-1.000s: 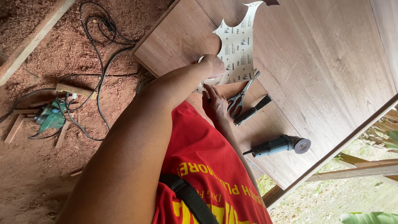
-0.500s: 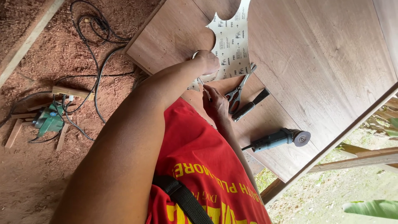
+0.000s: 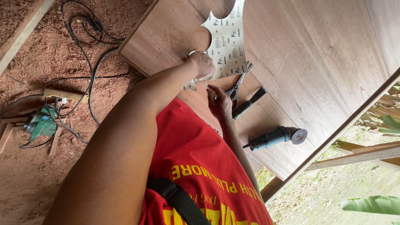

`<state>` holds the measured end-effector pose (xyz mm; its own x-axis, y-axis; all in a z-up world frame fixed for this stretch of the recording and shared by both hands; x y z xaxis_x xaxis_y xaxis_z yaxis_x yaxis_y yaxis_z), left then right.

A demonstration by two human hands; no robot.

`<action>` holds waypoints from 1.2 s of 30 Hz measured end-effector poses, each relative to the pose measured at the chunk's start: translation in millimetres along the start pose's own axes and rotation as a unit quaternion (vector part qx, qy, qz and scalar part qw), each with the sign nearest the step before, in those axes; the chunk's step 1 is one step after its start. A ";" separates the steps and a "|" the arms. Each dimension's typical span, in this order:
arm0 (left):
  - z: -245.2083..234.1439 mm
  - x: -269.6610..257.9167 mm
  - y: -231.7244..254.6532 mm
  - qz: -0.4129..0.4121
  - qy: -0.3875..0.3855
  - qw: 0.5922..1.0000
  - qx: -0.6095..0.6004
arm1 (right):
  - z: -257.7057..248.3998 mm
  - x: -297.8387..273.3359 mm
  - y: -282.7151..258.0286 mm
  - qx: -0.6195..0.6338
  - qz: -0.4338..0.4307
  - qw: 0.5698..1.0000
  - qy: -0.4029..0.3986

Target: Using scissors to cut a circular piece of sandpaper out of a larger sheet to fit a sanding tool.

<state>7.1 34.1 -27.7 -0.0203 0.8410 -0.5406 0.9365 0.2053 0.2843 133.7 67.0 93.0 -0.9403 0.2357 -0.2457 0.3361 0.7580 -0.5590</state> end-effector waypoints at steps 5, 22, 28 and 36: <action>5.2 10.2 -1.1 -0.018 0.095 0.995 0.015 | 16.4 1.7 -4.0 -0.004 -0.043 0.999 -0.001; 1.5 -2.1 6.0 -0.018 0.035 0.999 0.015 | -13.5 11.0 36.3 -0.016 0.133 0.991 0.023; 10.1 -4.8 6.7 -0.011 0.074 0.997 0.023 | -12.6 11.5 29.6 -0.039 0.079 0.995 0.044; -1.0 -25.7 12.5 0.000 0.089 0.996 0.026 | -9.9 12.2 18.4 -0.078 -0.006 0.996 0.051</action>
<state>18.9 15.5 -9.4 -0.0781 0.9176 -0.3896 0.9533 0.1832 0.2402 127.8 89.8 87.6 -0.9473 0.2813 -0.1532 0.3202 0.8442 -0.4300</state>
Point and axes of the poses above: each hand's wrist, its own x-axis towards the middle knuckle, its own z-axis out of the palm, y = z × x, the point moved 6 cm from there along x, towards the middle knuckle, and after that the axes turned 4 degrees about -y, right-handed, at the moved point
